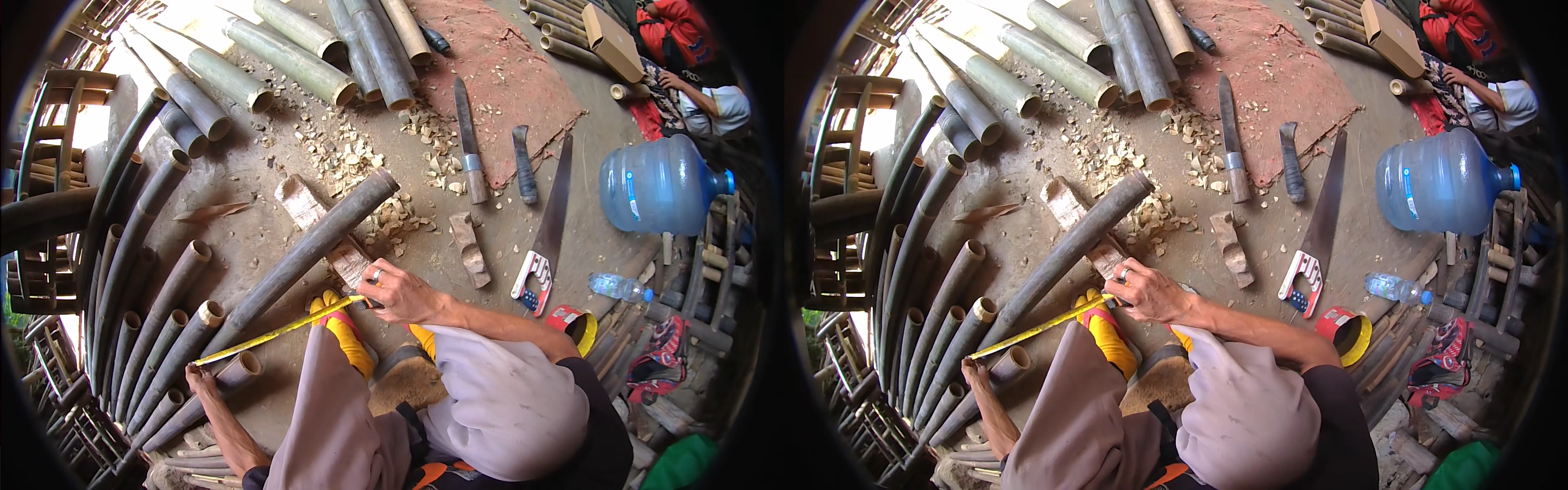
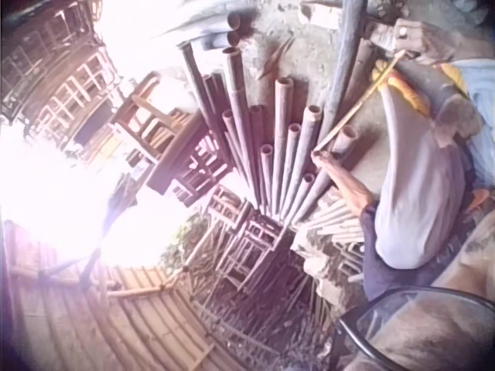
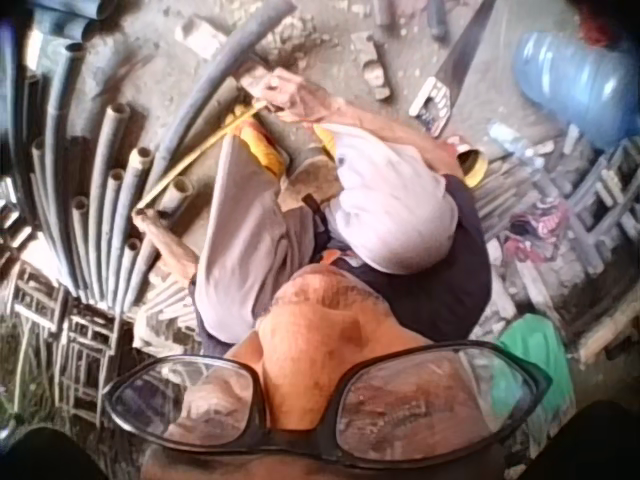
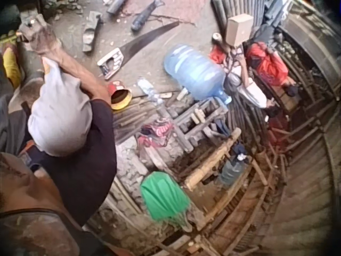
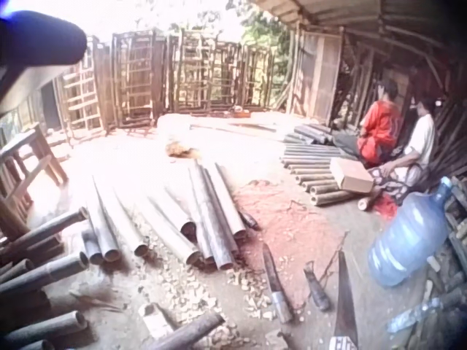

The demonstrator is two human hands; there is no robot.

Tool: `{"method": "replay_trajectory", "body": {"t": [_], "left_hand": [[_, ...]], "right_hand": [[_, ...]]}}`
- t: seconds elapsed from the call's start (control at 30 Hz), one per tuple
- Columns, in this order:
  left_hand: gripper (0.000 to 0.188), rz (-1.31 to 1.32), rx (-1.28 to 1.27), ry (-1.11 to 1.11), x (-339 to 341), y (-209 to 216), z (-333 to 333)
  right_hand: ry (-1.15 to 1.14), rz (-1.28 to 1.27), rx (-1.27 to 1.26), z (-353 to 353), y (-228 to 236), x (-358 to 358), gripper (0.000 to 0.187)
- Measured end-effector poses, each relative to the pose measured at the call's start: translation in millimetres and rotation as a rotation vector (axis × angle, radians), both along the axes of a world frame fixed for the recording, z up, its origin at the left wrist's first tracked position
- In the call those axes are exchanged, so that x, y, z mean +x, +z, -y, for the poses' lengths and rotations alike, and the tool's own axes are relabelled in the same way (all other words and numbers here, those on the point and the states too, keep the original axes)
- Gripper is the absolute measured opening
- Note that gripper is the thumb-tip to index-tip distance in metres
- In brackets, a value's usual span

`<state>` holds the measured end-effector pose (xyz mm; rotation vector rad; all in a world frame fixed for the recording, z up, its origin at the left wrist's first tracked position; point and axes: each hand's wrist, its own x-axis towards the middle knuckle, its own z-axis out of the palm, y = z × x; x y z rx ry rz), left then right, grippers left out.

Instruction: The person saws a bamboo pole, measures it with a tape measure, and marks it while sitting among several other bamboo poles.

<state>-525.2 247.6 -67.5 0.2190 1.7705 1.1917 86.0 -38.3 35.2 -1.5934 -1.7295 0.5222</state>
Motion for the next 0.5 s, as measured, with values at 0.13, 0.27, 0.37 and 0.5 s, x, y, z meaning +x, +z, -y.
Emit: {"method": "replay_trajectory", "body": {"t": [0.13,0.27,0.37,0.5], "left_hand": [[0.023,0.180,0.022,-0.412,195.4,43.1,57.7],[0.022,0.347,-0.097,-1.086,379.5,138.8,114.9],[0.024,0.284,-0.132,-1.685,445.1,181.7,116.0],[0.037,-0.332,0.170,-2.306,514.0,210.5,88.1]], "right_hand": [[-0.125,0.022,-0.114,24.9,-9.8,-2.0,0.046],[-0.208,-0.159,-0.160,50.0,-8.8,-0.3,0.043],[-0.429,-0.292,-0.261,84.8,4.5,5.4,0.036],[-0.790,-0.239,-0.398,180.8,-9.6,12.3,0.033]]}}
